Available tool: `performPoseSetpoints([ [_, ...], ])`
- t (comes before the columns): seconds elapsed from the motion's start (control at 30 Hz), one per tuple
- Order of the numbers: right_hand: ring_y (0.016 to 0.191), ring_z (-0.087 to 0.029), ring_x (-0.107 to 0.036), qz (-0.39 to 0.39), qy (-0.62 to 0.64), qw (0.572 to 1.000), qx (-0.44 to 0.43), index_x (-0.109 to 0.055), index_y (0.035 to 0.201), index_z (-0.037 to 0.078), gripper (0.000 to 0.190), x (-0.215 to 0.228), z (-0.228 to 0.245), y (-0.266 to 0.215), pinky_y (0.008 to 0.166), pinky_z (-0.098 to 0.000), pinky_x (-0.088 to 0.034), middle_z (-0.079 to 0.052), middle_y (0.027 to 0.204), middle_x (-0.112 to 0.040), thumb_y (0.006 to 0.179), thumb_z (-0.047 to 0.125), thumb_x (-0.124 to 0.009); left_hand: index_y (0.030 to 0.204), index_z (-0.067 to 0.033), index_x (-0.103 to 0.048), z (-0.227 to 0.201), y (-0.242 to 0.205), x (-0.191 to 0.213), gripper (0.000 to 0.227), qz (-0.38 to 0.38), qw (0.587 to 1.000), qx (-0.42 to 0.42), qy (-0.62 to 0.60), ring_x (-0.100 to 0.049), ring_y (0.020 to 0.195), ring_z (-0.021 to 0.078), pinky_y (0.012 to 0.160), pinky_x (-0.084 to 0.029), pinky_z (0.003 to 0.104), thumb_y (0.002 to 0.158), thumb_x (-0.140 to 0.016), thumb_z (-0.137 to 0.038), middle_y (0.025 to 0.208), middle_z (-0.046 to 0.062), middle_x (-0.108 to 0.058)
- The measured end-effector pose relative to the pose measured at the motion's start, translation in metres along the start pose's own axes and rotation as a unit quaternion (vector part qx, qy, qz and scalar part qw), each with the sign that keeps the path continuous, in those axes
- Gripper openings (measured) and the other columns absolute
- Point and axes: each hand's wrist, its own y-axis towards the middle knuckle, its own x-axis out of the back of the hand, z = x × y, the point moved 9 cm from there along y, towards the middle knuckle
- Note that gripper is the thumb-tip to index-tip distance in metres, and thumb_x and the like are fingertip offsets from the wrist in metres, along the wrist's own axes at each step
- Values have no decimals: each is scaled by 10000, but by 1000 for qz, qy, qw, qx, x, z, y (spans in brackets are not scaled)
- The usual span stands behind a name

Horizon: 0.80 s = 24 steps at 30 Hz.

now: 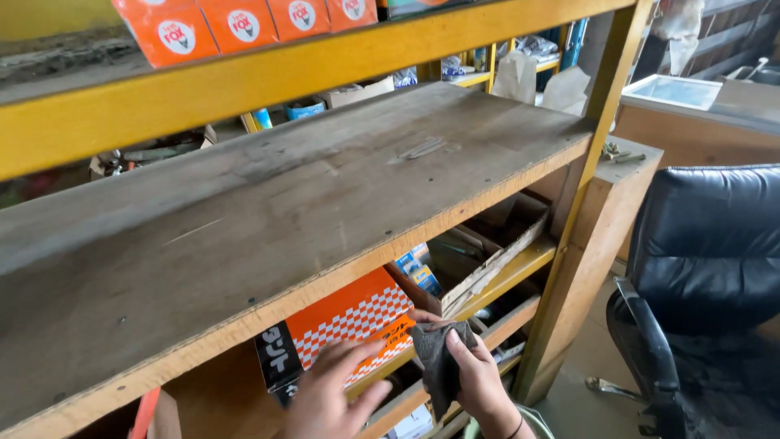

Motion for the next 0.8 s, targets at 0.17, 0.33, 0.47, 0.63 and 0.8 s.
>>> performPoseSetpoints([
  [0.17, 1434, -289, -452, 56, 111, 990, 63, -524, 1370, -143, 572, -12, -4, -16, 1073, -470, -494, -165, 1609, -406, 989, 277, -597, 1259, -182, -654, 0, 0, -74, 439, 110, 951, 158, -243, -751, 925, 143, 801, -610, 285, 860, -724, -351, 1074, 17, -766],
  [0.33, 1382, -309, -529, -21, 61, 996, 58, -556, 1333, -166, 564, 10, -7, -29, 1040, -434, -508, -226, 1529, -529, 955, 253, -569, 1054, -117, -735, -7, -6, -75, 292, 37, 950, 132, -280, -629, 774, 125, 673, -487, 278, 898, -705, -362, 867, 15, -710],
  [0.47, 895, -281, -708, -80, 26, 996, 34, -693, 1141, -144, 395, 57, -43, -39, 818, -376, -561, -224, 1037, -751, 967, 197, -596, 1062, -42, -730, -5, -11, -76, 280, 31, 883, 184, -430, -690, 910, 158, 813, -565, 307, 966, -638, -288, 954, 60, -754],
  [0.63, 668, -218, -653, -40, 55, 998, 3, -708, 915, -98, 275, 55, -61, -52, 642, -322, -521, -148, 755, -712, 967, 160, -627, 942, -35, -700, 1, -21, -81, 289, 21, 873, 174, -455, -612, 810, 137, 717, -507, 304, 992, -632, -310, 841, 37, -680],
  [0.8, 888, -303, -709, 85, 109, 990, 35, -594, 1271, -138, 611, 9, -42, -49, 739, -394, -557, -223, 1064, -735, 991, 405, -563, 945, -137, -764, -16, -12, -47, 417, -28, 973, 134, -186, -623, 1069, 202, 798, -549, 387, 930, -581, -511, 1112, 33, -655],
])
